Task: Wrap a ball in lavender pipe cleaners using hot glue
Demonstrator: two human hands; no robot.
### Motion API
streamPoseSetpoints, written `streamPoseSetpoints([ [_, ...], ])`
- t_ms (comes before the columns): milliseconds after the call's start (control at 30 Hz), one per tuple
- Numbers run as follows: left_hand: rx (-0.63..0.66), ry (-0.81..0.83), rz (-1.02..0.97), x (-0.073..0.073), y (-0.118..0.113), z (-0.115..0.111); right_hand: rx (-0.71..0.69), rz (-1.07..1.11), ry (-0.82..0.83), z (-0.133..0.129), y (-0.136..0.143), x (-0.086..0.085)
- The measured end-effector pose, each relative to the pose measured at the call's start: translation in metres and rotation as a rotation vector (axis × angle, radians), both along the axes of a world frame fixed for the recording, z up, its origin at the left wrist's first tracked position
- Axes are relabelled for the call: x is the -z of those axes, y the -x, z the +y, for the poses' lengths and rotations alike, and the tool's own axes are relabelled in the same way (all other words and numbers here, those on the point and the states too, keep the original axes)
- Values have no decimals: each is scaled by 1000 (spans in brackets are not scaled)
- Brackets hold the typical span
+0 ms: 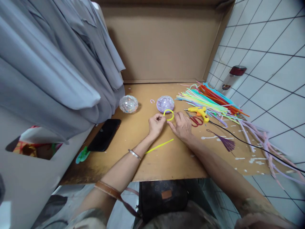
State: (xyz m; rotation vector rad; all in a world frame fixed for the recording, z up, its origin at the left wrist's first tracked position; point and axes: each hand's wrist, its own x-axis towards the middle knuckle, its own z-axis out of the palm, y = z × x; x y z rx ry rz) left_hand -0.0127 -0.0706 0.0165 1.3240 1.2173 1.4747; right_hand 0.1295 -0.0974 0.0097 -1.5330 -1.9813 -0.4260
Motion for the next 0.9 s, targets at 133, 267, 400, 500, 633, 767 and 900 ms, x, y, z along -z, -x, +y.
streamPoseSetpoints([
  [133,7,-7,9,1,0,0,-33,45,-24,1,-1,1],
  [267,15,3,10,0,0,1,-32,28,-53,1,-2,2],
  [400,25,11,13,1,0,2,-22,10,-74,1,-2,2],
  [500,28,11,14,1,1,2,-25,2,-67,2,-3,2],
  [633,31,10,18,0,1,1,-44,21,-41,2,-3,1],
  [767,33,15,25,-3,1,0,-62,40,-34,2,-2,2],
  [900,29,16,17,-3,2,1,-70,84,-34,2,-2,3],
])
